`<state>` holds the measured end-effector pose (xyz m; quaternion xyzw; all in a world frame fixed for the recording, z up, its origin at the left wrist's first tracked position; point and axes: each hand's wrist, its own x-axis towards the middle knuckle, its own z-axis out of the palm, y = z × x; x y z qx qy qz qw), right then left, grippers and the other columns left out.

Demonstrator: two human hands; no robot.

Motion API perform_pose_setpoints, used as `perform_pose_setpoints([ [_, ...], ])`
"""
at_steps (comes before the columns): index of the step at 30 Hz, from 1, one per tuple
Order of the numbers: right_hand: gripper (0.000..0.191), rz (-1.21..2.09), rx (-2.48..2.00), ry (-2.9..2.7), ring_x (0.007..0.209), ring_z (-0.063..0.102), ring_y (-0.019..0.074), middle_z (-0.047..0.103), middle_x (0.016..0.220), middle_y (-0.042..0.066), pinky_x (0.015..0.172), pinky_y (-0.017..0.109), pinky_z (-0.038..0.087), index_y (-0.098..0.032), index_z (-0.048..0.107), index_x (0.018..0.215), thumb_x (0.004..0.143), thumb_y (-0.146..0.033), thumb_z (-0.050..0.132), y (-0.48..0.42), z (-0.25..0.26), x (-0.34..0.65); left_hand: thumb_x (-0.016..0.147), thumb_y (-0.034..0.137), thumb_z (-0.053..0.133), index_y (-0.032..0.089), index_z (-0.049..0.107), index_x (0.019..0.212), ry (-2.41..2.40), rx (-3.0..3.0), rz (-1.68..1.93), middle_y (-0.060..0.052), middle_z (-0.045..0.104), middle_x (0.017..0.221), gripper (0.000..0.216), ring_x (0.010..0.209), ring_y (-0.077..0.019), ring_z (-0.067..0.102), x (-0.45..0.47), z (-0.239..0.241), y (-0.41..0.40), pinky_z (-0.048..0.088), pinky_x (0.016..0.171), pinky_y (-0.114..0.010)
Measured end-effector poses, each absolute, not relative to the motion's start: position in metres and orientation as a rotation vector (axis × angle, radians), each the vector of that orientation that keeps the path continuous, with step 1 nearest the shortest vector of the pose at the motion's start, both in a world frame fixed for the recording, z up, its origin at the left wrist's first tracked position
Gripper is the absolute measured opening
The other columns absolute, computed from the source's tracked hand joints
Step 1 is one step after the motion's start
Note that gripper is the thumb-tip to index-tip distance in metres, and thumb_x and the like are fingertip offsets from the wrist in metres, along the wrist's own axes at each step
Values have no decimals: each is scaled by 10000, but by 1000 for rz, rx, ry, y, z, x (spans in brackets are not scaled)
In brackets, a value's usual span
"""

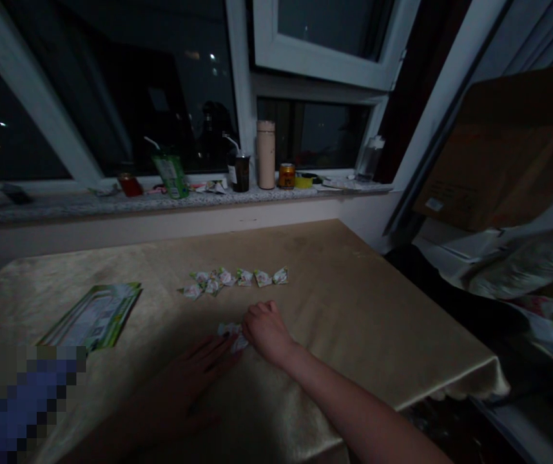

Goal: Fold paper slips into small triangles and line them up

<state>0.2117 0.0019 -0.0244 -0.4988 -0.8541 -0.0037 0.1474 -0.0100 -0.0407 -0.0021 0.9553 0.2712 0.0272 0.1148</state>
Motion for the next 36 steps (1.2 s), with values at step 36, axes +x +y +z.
perform_pose_setpoints([
  [36,381,238,-1122,-2442,1280,431,194,523,1354,83,1116,422,232,-204,471,1332,964,-290,421,-43,3,247,819,524,598,290,98,1499,866,2744,128,-39,193,1544,876,1381,-339,218,0,1,-52,151,1112,-564],
])
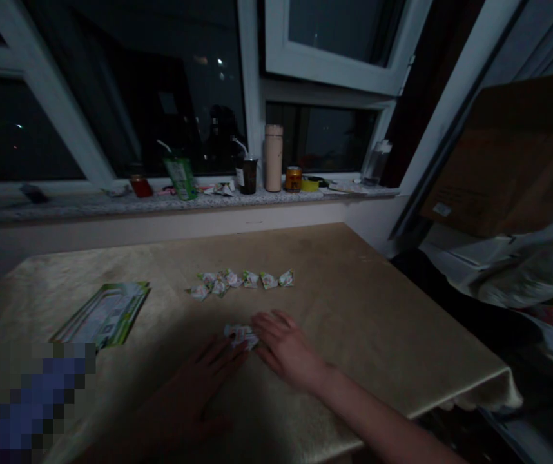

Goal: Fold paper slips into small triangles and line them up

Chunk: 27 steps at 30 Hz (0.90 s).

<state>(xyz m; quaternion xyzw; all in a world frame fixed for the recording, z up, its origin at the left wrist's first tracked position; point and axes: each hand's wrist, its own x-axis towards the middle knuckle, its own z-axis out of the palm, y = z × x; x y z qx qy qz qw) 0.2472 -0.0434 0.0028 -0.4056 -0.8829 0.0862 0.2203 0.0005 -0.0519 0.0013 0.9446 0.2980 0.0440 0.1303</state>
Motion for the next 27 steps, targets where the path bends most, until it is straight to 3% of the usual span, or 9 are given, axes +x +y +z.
perform_pose_setpoints([
  [6,596,328,-1071,-2617,1374,300,196,350,1478,87,1177,445,83,-198,265,1462,943,-435,436,-70,-6,256,796,507,624,258,107,1501,865,2775,114,-54,209,1539,908,1368,-351,243,2,1,-51,172,1105,-563],
  [14,595,412,-1117,-2573,1346,356,204,405,1445,80,1167,485,49,-235,300,1447,922,-446,481,-69,-3,255,816,566,583,258,126,1499,838,2794,154,-65,257,1524,877,1355,-353,274,1,0,-50,171,1100,-572],
  [20,578,469,-1144,-2553,1337,371,203,413,1443,72,1154,465,124,-246,329,1435,917,-448,489,-69,-5,254,813,536,597,257,147,1496,852,2782,145,-53,229,1534,864,1362,-343,267,1,1,-51,171,1107,-557],
  [27,513,324,-1189,-2522,1332,374,208,415,1442,98,1161,455,105,-197,403,1396,935,-413,463,-73,-7,244,807,492,609,248,163,1493,878,2782,122,-63,239,1530,854,1369,-337,253,2,3,-53,142,1116,-555],
])
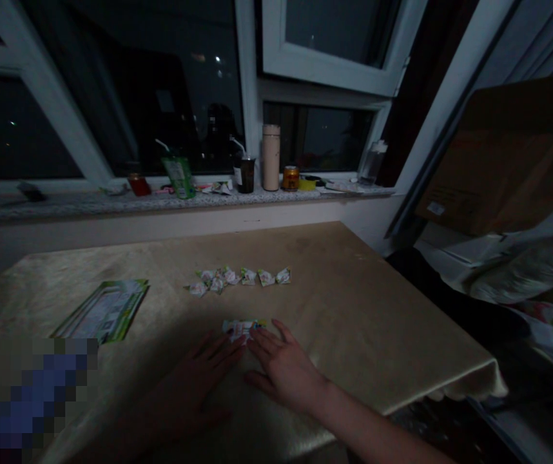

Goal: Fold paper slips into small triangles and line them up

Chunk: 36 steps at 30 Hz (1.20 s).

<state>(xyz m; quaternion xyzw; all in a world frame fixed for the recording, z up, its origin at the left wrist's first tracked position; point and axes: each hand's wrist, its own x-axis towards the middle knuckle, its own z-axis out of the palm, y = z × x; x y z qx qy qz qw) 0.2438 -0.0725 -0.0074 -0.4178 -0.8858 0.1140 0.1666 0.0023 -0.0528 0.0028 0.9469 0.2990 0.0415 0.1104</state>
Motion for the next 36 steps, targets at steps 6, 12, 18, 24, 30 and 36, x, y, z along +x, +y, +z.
perform_pose_setpoints([
  [6,504,464,-1141,-2543,1356,335,180,385,1466,35,1159,412,163,-267,322,1438,955,-355,438,-75,-5,243,796,474,629,244,202,1483,841,2778,108,-58,269,1521,841,1373,-320,253,0,3,-50,156,1125,-531],
  [12,522,584,-1149,-2525,1371,304,173,354,1481,30,1162,420,135,-271,295,1447,951,-346,442,-75,-2,246,825,492,592,239,142,1498,772,2800,66,-65,215,1537,848,1383,-317,226,-7,3,-42,214,1122,-489],
  [18,513,575,-1156,-2535,1365,318,185,375,1469,39,1165,417,131,-238,349,1426,950,-414,423,-75,-2,246,847,466,572,250,150,1497,658,2842,38,-52,210,1538,804,1389,-300,216,-14,4,-32,187,1132,-488],
  [24,542,417,-1162,-2532,1315,404,203,471,1405,77,1170,408,152,-178,401,1398,923,-430,470,-75,-6,240,874,435,543,224,177,1491,692,2822,93,-69,271,1518,747,1367,-270,287,-10,5,-37,249,1120,-442],
  [30,457,352,-1137,-2479,1263,471,197,535,1348,75,1180,406,148,-164,467,1347,927,-344,470,-75,-10,234,853,418,573,224,221,1478,751,2786,164,-72,330,1494,744,1331,-280,357,-3,10,-47,292,1100,-438],
  [36,457,359,-1160,-2424,1281,451,198,525,1354,91,1175,428,175,-155,446,1366,933,-301,458,-74,-11,236,834,409,591,220,244,1472,792,2775,210,-73,334,1492,751,1330,-284,357,-5,3,-49,311,1092,-433],
])
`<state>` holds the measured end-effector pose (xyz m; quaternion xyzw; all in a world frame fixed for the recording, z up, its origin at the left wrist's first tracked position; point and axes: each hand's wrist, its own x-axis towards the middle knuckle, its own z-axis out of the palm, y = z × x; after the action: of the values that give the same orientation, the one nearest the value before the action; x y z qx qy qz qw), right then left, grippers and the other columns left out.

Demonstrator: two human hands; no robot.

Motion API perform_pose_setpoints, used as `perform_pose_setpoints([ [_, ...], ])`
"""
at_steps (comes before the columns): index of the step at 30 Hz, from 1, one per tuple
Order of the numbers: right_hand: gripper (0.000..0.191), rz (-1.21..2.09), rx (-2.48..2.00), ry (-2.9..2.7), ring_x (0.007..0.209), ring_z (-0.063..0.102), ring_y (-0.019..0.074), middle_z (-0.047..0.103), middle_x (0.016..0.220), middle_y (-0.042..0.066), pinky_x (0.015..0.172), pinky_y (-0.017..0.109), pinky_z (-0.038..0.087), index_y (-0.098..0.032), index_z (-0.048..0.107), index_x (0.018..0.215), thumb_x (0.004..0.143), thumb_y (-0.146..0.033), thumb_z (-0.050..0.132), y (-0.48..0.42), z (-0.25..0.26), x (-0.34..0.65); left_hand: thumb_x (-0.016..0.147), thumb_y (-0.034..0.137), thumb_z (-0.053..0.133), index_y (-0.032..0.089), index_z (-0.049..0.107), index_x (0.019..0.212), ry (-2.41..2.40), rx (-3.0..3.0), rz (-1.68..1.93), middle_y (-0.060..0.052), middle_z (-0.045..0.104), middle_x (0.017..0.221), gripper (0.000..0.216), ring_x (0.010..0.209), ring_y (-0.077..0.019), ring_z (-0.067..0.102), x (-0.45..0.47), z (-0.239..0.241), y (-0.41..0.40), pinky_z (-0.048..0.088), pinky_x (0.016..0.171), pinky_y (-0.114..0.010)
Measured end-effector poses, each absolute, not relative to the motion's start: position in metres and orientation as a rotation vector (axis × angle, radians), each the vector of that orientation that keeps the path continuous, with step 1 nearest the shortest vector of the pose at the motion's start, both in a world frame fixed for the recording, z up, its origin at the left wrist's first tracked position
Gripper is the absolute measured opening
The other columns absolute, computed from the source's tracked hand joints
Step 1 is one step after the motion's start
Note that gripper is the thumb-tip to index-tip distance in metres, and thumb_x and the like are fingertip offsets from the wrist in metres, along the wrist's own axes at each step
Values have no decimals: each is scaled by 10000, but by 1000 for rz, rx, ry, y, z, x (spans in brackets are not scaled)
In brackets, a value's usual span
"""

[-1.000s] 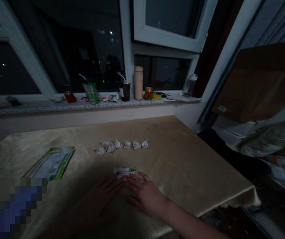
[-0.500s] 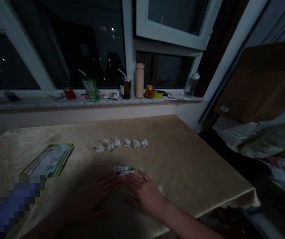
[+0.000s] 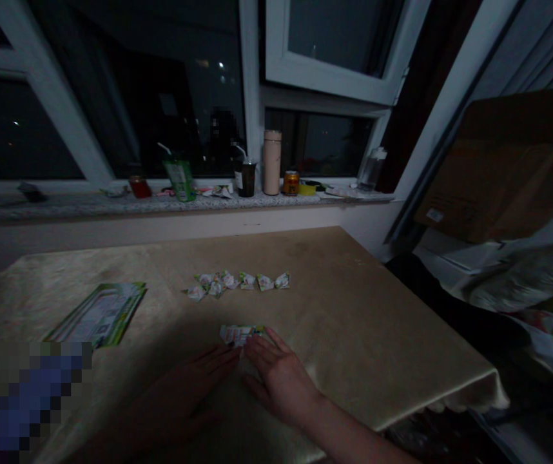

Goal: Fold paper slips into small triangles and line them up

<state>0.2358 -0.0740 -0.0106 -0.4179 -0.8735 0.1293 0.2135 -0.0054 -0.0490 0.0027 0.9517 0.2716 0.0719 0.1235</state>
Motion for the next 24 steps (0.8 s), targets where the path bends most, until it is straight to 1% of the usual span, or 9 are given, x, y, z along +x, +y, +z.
perform_pose_setpoints([
  [3,464,362,-1191,-2411,1273,462,210,519,1355,113,1163,423,218,-137,467,1351,922,-314,482,-73,-12,236,837,418,587,232,225,1478,790,2762,217,-63,331,1494,759,1330,-283,359,-6,1,-48,315,1089,-439],
  [5,454,368,-1187,-2414,1259,479,209,537,1339,109,1159,416,229,-146,487,1334,913,-315,499,-72,-12,236,844,421,579,225,223,1479,772,2767,218,-67,333,1493,754,1331,-282,358,-6,1,-47,307,1094,-439],
  [8,418,379,-1173,-2421,1232,507,198,580,1295,91,1167,415,203,-167,516,1303,911,-312,506,-70,-10,237,862,408,561,222,226,1480,768,2777,220,-73,337,1491,727,1334,-279,350,-6,0,-47,290,1102,-435],
  [11,397,387,-1146,-2422,1219,520,192,596,1277,80,1174,418,172,-178,530,1285,917,-324,499,-68,-9,240,863,402,566,246,217,1483,785,2777,216,-62,337,1493,728,1344,-281,328,-6,-2,-47,268,1109,-445],
  [16,435,408,-1117,-2443,1266,471,189,542,1340,76,1177,430,153,-179,485,1331,930,-350,483,-68,-9,245,870,422,562,273,174,1491,772,2802,158,-52,310,1506,747,1362,-292,286,-6,0,-46,181,1128,-496],
  [21,445,385,-1153,-2429,1305,421,186,502,1375,83,1177,432,160,-161,459,1354,946,-337,452,-68,-11,245,862,412,577,270,137,1496,774,2798,139,-41,239,1534,785,1379,-287,248,-4,3,-47,164,1133,-493],
  [24,456,357,-1195,-2413,1302,426,196,492,1380,106,1168,439,191,-149,463,1353,941,-345,455,-67,-11,245,878,412,555,270,121,1498,778,2780,132,-37,246,1531,770,1381,-277,247,-3,4,-47,149,1136,-490],
])
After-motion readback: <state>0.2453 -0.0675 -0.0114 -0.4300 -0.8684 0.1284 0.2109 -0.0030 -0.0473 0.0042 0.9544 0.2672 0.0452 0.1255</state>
